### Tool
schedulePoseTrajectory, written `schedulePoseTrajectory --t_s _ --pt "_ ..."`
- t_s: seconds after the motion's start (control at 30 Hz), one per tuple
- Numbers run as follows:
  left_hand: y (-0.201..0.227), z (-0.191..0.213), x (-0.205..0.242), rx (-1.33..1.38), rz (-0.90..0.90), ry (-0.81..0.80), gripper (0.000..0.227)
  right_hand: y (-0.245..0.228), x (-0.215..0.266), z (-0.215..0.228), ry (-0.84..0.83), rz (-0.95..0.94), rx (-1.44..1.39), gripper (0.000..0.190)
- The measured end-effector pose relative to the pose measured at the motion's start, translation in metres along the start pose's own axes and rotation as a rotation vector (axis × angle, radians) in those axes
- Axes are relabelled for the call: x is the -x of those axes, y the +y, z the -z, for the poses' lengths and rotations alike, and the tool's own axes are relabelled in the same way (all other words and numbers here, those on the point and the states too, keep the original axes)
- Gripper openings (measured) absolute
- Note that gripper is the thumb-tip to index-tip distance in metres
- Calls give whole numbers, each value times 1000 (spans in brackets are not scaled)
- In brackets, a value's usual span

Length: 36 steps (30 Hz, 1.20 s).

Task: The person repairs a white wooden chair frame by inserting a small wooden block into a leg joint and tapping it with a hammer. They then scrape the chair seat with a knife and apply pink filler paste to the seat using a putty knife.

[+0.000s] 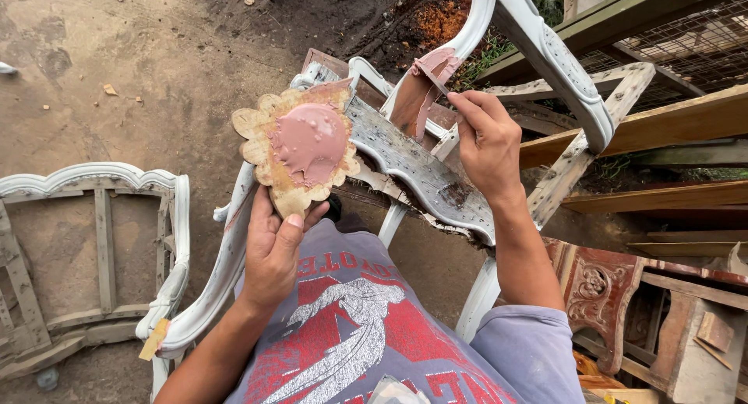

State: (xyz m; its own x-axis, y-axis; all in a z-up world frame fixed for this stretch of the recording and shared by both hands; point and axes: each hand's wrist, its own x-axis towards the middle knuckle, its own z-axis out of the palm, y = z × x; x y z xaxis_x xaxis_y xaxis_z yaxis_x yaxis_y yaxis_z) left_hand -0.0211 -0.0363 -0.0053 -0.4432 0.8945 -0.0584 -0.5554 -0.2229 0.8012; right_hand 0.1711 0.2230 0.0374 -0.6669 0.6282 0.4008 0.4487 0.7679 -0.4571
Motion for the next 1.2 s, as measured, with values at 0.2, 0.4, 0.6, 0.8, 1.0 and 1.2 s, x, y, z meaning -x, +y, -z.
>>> schedulePoseTrajectory --t_s 0.2,0.4,0.6,0.8,1.0,1.2 --pt "1 -1 -2 -14 1 -4 63 -8 9 1 -87 -1 -50 27" --pt "0 -3 -3 -20 12 -16 65 -17 24 10 -205 22 5 31" --pt "-1 -3 -3 -20 16 -13 65 -10 17 15 -132 14 12 33" --pt "-1 -2 0 -28 16 1 63 0 10 17 -55 60 68 31" --pt "-1 -1 0 0 14 15 63 6 -8 9 -84 39 -19 33" --pt "2 1 2 -7 0 18 61 6 2 7 -167 24 -86 33"
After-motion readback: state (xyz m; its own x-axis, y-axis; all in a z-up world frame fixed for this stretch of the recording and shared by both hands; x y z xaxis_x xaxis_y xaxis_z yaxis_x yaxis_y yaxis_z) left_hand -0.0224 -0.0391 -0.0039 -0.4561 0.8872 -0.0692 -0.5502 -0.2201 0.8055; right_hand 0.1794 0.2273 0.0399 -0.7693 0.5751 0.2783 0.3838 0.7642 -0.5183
